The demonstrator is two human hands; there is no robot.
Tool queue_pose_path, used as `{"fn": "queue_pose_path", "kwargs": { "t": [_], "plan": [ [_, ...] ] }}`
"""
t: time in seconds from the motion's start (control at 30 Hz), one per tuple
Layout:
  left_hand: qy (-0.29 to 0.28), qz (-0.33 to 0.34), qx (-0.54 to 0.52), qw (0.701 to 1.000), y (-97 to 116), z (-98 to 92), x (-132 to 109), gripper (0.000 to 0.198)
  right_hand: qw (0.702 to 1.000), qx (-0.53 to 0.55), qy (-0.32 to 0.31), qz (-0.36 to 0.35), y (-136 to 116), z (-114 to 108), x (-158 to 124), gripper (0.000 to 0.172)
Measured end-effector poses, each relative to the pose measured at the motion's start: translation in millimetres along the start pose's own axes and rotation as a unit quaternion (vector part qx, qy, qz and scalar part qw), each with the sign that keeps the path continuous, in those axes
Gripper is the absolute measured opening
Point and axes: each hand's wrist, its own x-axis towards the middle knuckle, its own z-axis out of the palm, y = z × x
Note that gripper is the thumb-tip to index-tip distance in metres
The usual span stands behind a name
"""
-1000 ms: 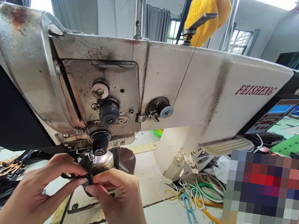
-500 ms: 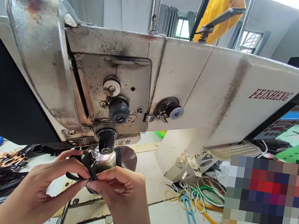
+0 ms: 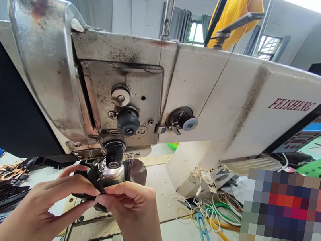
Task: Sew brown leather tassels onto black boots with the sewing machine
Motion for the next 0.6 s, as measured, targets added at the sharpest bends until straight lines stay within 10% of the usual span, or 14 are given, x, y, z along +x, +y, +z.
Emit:
{"fn": "queue_pose_path", "kwargs": {
  "t": [0.6],
  "plan": [
    [0.034,0.033,0.058,0.997,1.0,5.7,-3.3,0.017,0.995,-0.074,-0.062,-0.005,-5.9,-1.2,-2.9,0.016]
  ]
}}
